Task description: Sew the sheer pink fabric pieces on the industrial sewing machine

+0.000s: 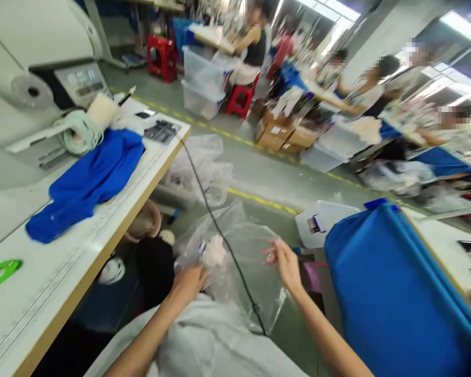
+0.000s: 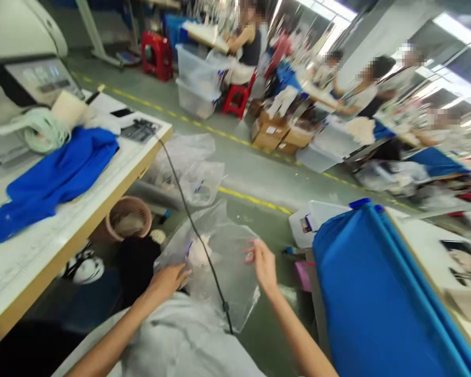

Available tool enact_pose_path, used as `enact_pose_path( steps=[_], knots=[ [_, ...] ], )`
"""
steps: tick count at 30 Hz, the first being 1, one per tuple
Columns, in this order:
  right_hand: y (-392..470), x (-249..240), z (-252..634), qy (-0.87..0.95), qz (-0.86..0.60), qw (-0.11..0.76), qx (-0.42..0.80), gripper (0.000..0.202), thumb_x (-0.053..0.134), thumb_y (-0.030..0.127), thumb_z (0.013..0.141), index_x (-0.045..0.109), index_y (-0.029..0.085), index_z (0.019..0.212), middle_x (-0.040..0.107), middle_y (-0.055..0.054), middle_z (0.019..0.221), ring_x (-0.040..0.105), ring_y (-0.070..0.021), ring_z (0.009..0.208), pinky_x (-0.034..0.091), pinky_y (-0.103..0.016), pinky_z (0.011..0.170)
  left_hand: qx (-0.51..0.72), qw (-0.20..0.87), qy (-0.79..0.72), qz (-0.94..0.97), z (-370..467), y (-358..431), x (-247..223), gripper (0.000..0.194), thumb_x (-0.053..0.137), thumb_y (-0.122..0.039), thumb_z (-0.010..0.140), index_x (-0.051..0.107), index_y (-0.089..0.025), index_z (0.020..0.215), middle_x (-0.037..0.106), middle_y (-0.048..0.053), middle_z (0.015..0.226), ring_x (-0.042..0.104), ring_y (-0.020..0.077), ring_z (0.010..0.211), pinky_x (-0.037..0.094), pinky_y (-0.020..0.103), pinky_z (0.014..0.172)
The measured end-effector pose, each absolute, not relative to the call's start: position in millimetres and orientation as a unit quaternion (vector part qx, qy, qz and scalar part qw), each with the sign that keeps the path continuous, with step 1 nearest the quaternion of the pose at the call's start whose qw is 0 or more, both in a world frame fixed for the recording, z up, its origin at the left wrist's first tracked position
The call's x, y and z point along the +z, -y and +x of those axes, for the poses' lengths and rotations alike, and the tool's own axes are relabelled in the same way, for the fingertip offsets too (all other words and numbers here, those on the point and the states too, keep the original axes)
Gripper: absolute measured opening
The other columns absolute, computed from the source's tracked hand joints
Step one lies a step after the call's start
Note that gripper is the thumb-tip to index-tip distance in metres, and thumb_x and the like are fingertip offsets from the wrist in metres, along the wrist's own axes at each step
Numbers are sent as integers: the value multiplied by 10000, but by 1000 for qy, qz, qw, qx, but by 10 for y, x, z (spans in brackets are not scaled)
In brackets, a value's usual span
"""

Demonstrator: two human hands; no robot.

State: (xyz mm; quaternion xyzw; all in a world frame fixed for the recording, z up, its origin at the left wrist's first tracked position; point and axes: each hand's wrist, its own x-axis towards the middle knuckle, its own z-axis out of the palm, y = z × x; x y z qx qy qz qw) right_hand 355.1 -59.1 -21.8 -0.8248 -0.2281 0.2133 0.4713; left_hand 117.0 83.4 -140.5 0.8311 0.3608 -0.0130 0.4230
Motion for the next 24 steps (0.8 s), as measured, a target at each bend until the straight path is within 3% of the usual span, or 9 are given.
enact_pose_path(
  steps=[4,8,11,13,15,18,20,22,24],
  knots=[
    [772,-309,3738,210,-860,413,212,611,438,665,857,562,145,1153,714,-90,818,634,-200,559,552,-348,587,-35,379,-352,855,891,-743,-1357,385,546,-263,909,596,-147,1272,656,145,1234,613,263,1133,442,423,1033],
    [843,-302,3875,216,-897,339,183,770,604,437,793,301,222,1468,674,-107,1150,632,-166,573,546,-343,620,-25,358,-315,879,747,-680,-1150,427,540,-188,900,570,-207,1325,514,96,1439,461,272,1338,376,420,1120],
    [801,-258,3911,287,-934,171,126,787,565,281,804,238,323,1518,542,-100,1379,667,-191,720,541,-339,636,47,267,-350,897,708,-669,-1047,576,562,-184,891,429,-248,1448,218,109,1607,136,344,1490,210,551,1183],
    [756,-236,3908,379,-924,20,56,751,499,186,826,250,303,1525,373,-124,1527,658,-275,998,553,-388,727,103,191,-421,880,702,-704,-1022,715,622,-221,860,315,-218,1505,61,161,1628,-9,405,1488,113,637,1168],
    [701,-223,3889,480,-874,-78,-8,739,466,78,810,301,234,1513,207,-148,1603,480,-349,1296,494,-493,932,116,192,-509,831,709,-780,-1020,920,684,-256,810,142,-153,1546,47,241,1608,48,428,1480,160,639,1151],
    [562,-220,3821,628,-768,-127,8,693,450,-39,758,468,182,1415,237,-124,1601,224,-319,1462,267,-542,1147,54,323,-553,766,755,-907,-1018,1025,651,-197,795,-45,-152,1545,464,221,1439,512,326,1274,309,556,1103],
    [405,-247,3737,672,-725,-100,113,581,437,-43,788,571,172,1311,372,-120,1541,287,-289,1437,266,-505,1155,27,430,-528,732,819,-940,-992,957,558,-117,803,-36,-206,1548,655,103,1208,657,210,967,402,462,1038],
    [201,-336,3623,669,-710,-55,212,384,444,16,864,667,163,1140,570,-142,1359,488,-269,1282,376,-451,1081,45,514,-509,689,898,-911,-934,910,482,-74,786,21,-238,1554,653,69,1187,648,148,859,471,336,933],
    [-30,-510,3491,652,-706,-19,275,195,514,123,915,703,169,932,701,-108,1043,633,-216,1008,489,-367,929,76,563,-491,661,968,-845,-843,864,430,-63,773,117,-263,1553,565,80,1335,636,128,895,491,238,817]
  ],
)
